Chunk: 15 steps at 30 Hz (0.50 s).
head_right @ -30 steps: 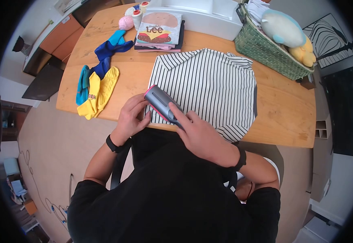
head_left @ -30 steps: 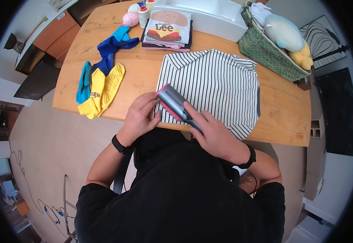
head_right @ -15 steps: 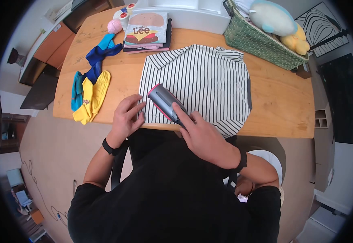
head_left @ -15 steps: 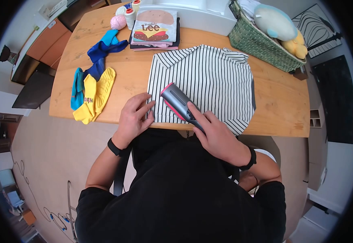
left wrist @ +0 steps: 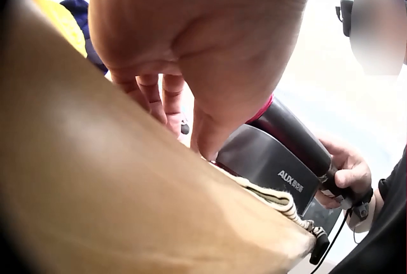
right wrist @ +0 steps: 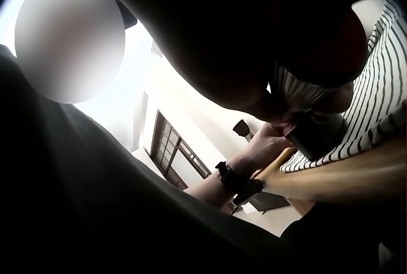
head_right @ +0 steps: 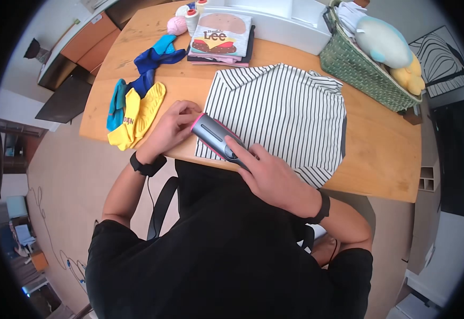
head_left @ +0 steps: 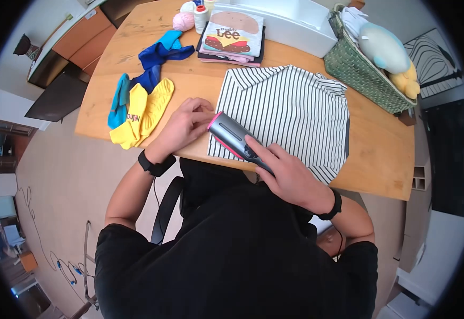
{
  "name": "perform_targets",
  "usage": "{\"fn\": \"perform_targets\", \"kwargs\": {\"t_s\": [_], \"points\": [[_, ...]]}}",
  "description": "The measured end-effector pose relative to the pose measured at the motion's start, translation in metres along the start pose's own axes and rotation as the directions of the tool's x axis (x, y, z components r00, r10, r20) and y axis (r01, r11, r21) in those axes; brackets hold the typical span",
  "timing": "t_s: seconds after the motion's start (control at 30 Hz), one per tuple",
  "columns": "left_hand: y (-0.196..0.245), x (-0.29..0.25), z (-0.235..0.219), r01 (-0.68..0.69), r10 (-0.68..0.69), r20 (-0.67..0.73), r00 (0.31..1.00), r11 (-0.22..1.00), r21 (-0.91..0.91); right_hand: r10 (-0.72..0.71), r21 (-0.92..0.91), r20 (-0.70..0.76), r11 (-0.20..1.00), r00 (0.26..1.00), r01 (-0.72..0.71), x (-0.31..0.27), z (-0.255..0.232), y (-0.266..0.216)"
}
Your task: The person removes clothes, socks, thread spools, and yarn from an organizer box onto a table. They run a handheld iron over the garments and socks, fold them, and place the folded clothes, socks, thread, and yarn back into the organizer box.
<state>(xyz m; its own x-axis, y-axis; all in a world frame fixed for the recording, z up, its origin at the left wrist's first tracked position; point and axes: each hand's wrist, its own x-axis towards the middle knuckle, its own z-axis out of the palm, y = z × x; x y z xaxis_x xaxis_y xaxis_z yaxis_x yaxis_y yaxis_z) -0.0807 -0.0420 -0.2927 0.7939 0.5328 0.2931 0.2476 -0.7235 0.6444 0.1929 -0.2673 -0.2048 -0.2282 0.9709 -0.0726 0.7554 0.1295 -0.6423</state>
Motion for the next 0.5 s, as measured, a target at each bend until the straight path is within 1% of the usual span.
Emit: {"fn": "perform_targets", "kwargs": {"t_s": [0.03,0.1,0.17,0.2,0.27,0.3,0.37,0.4,0.47,0.5], "points": [[0.0,0.001,0.0,0.02,-0.019,0.009,1.0,0.999,-0.046,-0.006,0.001,0.014,1.0,1.0,0.006,0.0,0.001,-0.002],[-0.002,0.001,0.002,0.006,-0.007,-0.003,1.0,0.999,-0.043,-0.005,0.006,0.028,1.0,1.0,0.005,0.001,0.004,-0.002],[-0.002,-0.001,0.004,0.033,-0.033,0.001,0.999,0.999,-0.02,-0.049,0.011,-0.004,0.999,0.999,0.049,0.0,0.007,0.003],[-0.002,-0.002,0.004,0.036,-0.036,0.001,0.999,0.999,-0.022,-0.047,0.012,-0.001,0.999,0.999,0.047,-0.001,0.006,0.0],[0.001,-0.002,0.004,0.052,-0.052,0.006,0.999,0.999,-0.01,0.019,0.018,0.043,1.0,0.999,-0.02,-0.004,0.003,-0.008],[0.001,-0.003,0.003,0.053,-0.053,0.003,0.999,0.999,-0.011,0.018,0.016,0.046,1.0,0.999,-0.019,-0.007,0.004,-0.009],[0.002,-0.005,0.001,-0.007,0.006,0.012,1.0,0.999,0.051,0.012,0.02,0.054,1.0,0.998,-0.013,-0.011,0.008,-0.011],[0.004,-0.007,0.0,-0.005,0.004,0.012,1.0,0.999,0.051,0.011,0.021,0.056,1.0,0.998,-0.013,-0.012,0.009,-0.011],[0.012,-0.009,-0.002,-0.047,0.044,0.024,0.999,0.986,0.16,0.021,0.056,0.062,0.998,0.998,-0.024,-0.013,0.011,-0.012],[0.016,-0.009,-0.004,-0.057,0.053,0.03,0.998,0.986,0.155,0.03,0.055,0.055,0.998,0.998,-0.033,-0.015,0.013,-0.01]]}}
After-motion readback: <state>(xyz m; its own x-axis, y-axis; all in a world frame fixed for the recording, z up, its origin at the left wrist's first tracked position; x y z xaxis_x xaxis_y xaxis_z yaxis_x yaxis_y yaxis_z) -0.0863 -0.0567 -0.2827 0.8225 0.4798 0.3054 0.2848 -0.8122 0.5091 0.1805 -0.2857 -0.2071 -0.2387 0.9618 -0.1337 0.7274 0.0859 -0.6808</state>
